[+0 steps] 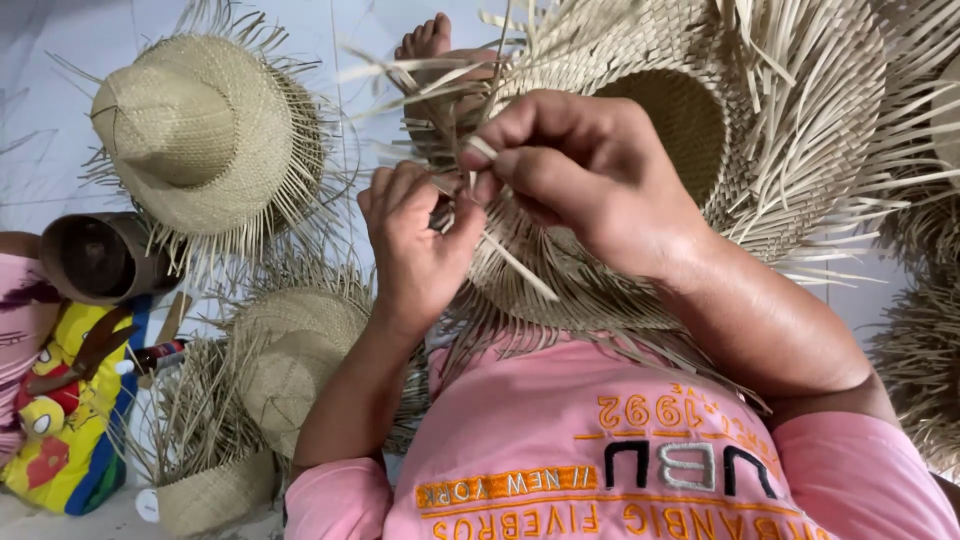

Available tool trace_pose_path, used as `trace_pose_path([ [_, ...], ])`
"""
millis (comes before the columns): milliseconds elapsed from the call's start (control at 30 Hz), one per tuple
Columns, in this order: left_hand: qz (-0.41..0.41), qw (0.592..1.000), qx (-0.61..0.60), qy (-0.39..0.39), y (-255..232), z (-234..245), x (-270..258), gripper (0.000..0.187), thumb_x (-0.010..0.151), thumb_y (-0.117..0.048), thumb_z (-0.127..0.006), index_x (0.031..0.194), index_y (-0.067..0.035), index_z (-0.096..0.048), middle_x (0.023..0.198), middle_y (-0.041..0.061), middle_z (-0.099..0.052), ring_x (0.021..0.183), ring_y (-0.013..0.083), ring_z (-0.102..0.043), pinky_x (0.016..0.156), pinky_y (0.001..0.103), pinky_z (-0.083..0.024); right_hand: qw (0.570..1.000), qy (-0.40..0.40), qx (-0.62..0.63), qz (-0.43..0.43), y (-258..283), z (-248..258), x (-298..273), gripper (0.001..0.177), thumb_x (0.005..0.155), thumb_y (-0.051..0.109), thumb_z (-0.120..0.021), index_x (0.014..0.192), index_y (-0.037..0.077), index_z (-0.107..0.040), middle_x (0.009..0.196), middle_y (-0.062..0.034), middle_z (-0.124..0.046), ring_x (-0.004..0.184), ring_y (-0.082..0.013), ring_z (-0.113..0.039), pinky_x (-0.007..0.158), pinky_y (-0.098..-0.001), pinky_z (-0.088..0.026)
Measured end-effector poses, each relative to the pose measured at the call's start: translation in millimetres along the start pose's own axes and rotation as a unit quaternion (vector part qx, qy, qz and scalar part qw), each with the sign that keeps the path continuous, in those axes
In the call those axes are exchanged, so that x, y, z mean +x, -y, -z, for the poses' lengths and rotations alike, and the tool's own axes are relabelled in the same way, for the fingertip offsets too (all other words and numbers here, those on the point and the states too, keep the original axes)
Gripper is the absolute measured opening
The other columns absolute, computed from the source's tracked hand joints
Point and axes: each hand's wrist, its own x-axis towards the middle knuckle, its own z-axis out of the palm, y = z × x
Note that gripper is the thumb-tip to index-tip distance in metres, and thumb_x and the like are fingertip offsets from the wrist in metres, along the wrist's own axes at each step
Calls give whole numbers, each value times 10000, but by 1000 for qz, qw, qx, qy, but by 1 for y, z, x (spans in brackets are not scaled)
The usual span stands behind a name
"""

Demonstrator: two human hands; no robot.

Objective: Finishing the brim of a straw hat by weaving and tucking in loose straw strands.

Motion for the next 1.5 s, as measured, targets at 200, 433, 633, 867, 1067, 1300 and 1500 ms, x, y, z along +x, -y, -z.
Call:
trace_pose_path([
  [200, 54, 995, -58, -56, 0, -4, -3, 309, 753, -16, -777, 1055, -45, -720, 957, 35, -656, 920, 193, -501, 813, 345, -397, 937, -20, -317, 143, -30, 5, 8, 172, 912, -94, -735, 1065, -27, -690, 873, -80, -704, 657, -109, -597, 568, -209, -500],
  [433, 65, 988, -123, -71, 4, -7, -10, 314, 812, 74, -759, 1079, -57, -660, 1005, 22, -639, 861, 155, -517, 786, 312, -420, 875, 11, -408, 260, -46, 15, 13, 269, 861, -103, -723, 1122, -50, -685, 1113, -142, -640, 840, -254, -654, 731, -331, -536],
  [633, 139, 968, -205, -27, -2, -3, -8, 289, 857, 84, -693, 1124, -17, -645, 966, 51, -568, 826, 151, -497, 731, 285, -426, 890, -41, -378, 253, -51, 6, 22, 233, 860, -150, -707, 1060, -41, -657, 975, -92, -571, 699, -173, -533, 589, -286, -430],
  [867, 173, 891, -419, -24, 10, -7, -4, 257, 912, 95, -667, 1114, -39, -582, 957, 48, -636, 704, 95, -523, 560, 216, -454, 881, -8, -365, 302, -61, 20, 22, 122, 928, -85, -702, 1031, -36, -660, 1006, -128, -523, 870, -231, -529, 702, -323, -473],
  [1067, 181, 929, -321, -18, 15, -2, -1, 103, 939, -7, -723, 1003, 24, -649, 865, 141, -640, 708, 189, -532, 700, 302, -449, 824, -21, -435, 362, -90, 44, 9, 105, 1022, 117, -717, 1071, 86, -804, 971, -134, -560, 734, -323, -622, 634, -394, -539],
  [1300, 149, 950, -276, -4, 14, -4, 4, 53, 952, 39, -708, 901, 27, -700, 750, 164, -664, 585, 167, -476, 586, 273, -397, 764, 5, -491, 418, -71, 39, 7, 93, 977, 97, -732, 1021, 91, -814, 970, -138, -584, 752, -276, -575, 665, -403, -539],
  [1500, 103, 964, -238, -57, 3, -16, 6, 165, 974, -12, -687, 820, -53, -644, 697, 81, -579, 654, 193, -487, 731, 329, -412, 872, 52, -308, 376, -83, 23, 8, 117, 947, 137, -718, 965, 47, -791, 928, -138, -656, 810, -299, -604, 756, -419, -526],
])
